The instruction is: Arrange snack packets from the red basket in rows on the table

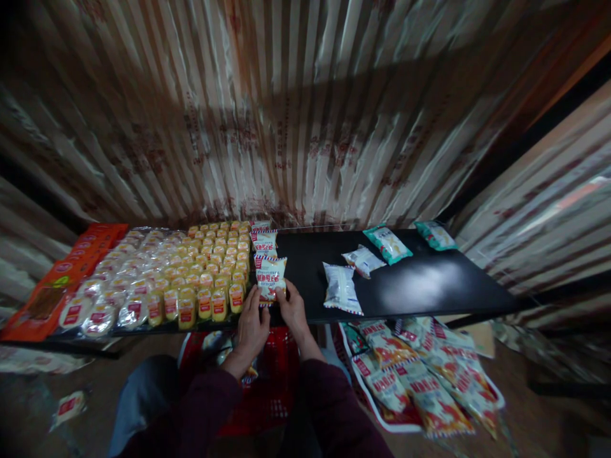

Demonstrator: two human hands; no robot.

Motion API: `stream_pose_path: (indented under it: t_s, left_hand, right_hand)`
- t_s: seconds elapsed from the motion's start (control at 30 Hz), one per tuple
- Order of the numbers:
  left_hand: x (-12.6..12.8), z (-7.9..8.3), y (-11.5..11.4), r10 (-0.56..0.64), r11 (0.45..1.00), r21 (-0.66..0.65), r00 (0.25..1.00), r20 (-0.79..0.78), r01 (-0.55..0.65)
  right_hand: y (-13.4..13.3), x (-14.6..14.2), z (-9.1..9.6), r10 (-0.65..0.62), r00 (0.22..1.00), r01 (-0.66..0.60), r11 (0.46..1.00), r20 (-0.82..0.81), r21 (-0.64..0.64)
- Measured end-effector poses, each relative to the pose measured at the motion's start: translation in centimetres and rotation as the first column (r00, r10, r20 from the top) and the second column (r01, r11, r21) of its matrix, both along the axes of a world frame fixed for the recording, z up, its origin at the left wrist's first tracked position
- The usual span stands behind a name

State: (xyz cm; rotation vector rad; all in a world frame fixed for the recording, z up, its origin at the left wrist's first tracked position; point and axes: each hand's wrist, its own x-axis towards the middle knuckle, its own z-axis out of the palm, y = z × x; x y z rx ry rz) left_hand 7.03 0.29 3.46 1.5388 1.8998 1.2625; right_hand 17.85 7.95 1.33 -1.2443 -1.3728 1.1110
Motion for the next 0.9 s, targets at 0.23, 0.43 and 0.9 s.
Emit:
stream_pose_path:
  t_s: [0.23, 0.43, 0.9]
  left_hand:
    - [0.4, 0.1, 1.3, -0.011, 1.0, 0.017, 1.0, -0.015, 0.012]
    - [0.5, 0.1, 2.3, -0.001, 1.0, 0.018, 0.999, -0.044, 0.001]
    - [0.2, -0.3, 3.1, 0.028, 1.0, 0.011, 0.996, -0.083, -0.027]
  right_hand:
    - [1.8, -0.7, 0.1, -0.027, 0.998, 0.025, 0.999, 0.054, 0.036]
    - [3.0, -1.4, 0.2, -0.027, 0.997, 0.026, 1.0, 0.067, 0.01]
    - [4.3, -2.0, -0.6, -0.076, 0.962, 0.041, 0.99, 0.262, 0.136]
